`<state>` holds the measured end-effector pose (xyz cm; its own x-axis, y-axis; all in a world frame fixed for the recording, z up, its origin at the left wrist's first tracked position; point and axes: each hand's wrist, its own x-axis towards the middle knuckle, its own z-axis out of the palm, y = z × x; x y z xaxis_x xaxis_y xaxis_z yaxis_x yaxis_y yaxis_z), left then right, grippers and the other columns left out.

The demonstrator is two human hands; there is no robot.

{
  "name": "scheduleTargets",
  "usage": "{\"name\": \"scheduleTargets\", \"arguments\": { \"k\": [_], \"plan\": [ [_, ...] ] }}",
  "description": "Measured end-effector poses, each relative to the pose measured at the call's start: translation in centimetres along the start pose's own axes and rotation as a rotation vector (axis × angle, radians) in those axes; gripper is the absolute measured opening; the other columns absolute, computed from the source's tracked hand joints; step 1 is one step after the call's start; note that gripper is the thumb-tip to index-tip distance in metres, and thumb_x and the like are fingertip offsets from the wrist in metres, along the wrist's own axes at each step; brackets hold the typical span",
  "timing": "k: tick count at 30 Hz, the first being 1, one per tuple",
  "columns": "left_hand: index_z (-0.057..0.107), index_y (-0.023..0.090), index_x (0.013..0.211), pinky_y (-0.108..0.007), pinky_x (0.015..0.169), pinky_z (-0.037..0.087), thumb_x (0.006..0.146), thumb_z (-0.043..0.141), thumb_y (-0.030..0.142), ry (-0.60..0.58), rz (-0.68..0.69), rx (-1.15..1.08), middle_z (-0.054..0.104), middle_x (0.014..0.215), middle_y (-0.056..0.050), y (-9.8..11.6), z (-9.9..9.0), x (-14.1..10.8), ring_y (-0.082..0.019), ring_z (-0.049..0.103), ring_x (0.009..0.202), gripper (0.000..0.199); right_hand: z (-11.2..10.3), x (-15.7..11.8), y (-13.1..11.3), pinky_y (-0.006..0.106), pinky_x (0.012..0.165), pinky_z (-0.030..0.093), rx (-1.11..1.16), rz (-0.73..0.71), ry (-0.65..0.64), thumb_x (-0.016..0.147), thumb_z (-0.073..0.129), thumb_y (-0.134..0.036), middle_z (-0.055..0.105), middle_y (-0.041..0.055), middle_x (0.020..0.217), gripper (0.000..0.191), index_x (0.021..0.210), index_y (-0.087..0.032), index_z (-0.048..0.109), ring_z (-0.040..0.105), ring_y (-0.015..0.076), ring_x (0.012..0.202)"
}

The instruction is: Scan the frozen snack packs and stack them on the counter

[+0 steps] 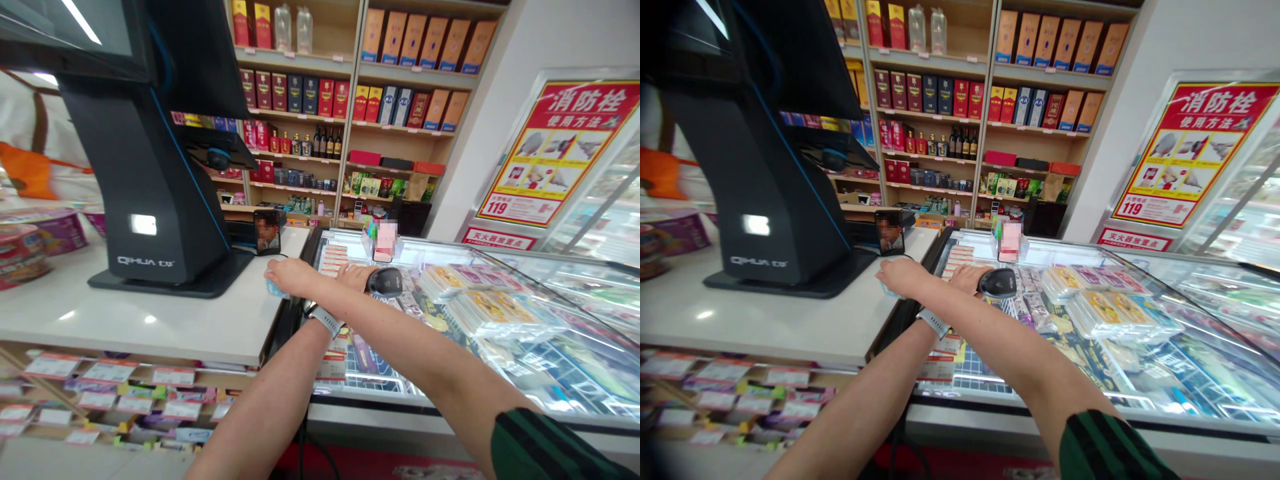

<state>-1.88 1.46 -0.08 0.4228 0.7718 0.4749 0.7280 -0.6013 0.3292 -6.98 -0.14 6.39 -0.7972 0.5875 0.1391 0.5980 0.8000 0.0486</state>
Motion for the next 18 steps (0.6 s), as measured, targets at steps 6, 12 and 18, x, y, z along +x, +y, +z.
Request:
{"name": "scheduleTargets", "arguments": {
  "k": [6,12,18],
  "plan": [
    [0.047,0.026,0.140,-0.042,0.117,0.026,0.087,0.051,0.027,0.000,-0.012,0.018,0.062,0.135,-0.003,-0.3,0.3,0.0,-0.020,0.052,0.128,0.052,-0.5,-0.2,0.7,0.034,0.085,0.052,0.021,0.076,-0.039,0.101,0.039,-0.029,0.072,0.0161,0.114,0.031,0.116,-0.015,0.061,0.068,0.0261,0.108],
    [0.048,0.025,0.140,-0.043,0.118,0.025,0.089,0.048,0.026,0.010,-0.006,0.003,0.061,0.135,-0.003,-0.3,0.4,0.0,-0.020,0.051,0.129,0.051,-1.1,-0.9,0.8,0.037,0.082,0.053,0.005,0.123,-0.025,0.096,0.045,-0.029,0.071,0.0151,0.114,0.031,0.121,-0.018,0.060,0.069,0.0291,0.105],
    [0.048,0.025,0.139,-0.041,0.117,0.026,0.088,0.049,0.026,0.009,0.003,0.005,0.061,0.137,-0.003,-0.2,0.2,-0.1,-0.020,0.051,0.129,0.051,-0.3,-1.3,1.5,0.033,0.083,0.051,0.077,0.117,0.058,0.093,0.047,-0.025,0.071,0.0101,0.115,0.037,0.130,-0.022,0.051,0.068,0.0247,0.104]
  ]
}}
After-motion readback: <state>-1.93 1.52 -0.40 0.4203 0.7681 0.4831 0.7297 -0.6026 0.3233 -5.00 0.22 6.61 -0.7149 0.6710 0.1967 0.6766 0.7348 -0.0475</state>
